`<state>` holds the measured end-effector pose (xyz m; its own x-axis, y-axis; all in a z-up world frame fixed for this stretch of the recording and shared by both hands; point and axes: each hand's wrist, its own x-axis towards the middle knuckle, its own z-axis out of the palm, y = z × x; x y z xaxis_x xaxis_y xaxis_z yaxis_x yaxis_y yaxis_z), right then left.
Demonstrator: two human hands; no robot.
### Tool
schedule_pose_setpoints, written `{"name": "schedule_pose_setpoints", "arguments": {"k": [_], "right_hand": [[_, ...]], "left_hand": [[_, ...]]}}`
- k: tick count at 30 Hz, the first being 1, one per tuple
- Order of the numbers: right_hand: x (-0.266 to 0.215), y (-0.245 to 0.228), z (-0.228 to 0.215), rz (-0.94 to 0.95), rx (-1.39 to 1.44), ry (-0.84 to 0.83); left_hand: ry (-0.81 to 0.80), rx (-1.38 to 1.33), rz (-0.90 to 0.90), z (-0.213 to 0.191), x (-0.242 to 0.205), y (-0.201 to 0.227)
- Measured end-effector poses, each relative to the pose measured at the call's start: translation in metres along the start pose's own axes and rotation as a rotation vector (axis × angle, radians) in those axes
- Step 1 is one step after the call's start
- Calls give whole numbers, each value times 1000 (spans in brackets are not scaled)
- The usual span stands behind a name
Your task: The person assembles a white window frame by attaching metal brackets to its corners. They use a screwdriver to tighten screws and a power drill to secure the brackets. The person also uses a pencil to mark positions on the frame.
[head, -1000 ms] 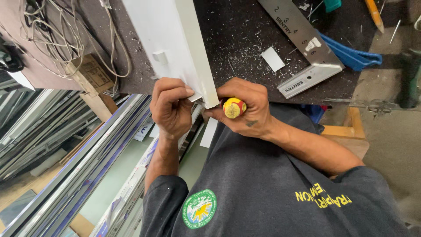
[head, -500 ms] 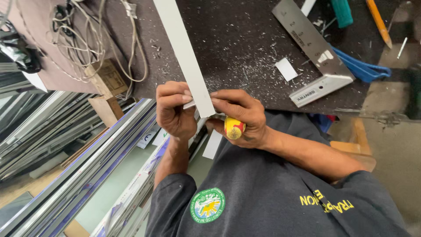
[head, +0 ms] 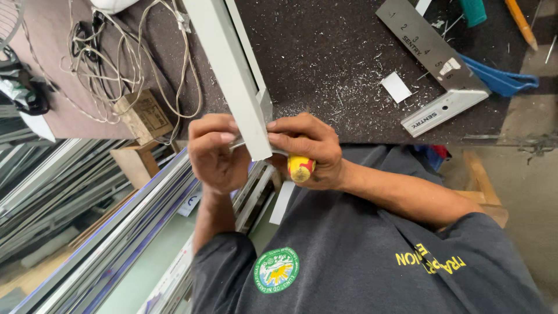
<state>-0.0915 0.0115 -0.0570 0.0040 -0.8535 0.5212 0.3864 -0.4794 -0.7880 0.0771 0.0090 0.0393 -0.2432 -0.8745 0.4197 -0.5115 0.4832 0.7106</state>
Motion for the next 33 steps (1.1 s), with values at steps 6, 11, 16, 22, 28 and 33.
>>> {"name": "schedule_pose_setpoints", "arguments": {"k": [6,11,16,22,28,33], "right_hand": [[-9,2,32,-62,-100,62],[-11,18,66,-103,-190,164],[-4,10,60,-183,-383,228],[16,-18,33,-238,-618,262],[13,-11,39,-231,-571,343],[12,-14,42,-199,-586,322]], "left_hand": [[-724,582,389,-73,69,44],[-921,597,578,-77,86,41],[-807,521,783,-68,93,24],[-704,196,789,-49,115,11],[-602,136,733,-39,103,0],[-556,56,732,-41,98,-7]]}}
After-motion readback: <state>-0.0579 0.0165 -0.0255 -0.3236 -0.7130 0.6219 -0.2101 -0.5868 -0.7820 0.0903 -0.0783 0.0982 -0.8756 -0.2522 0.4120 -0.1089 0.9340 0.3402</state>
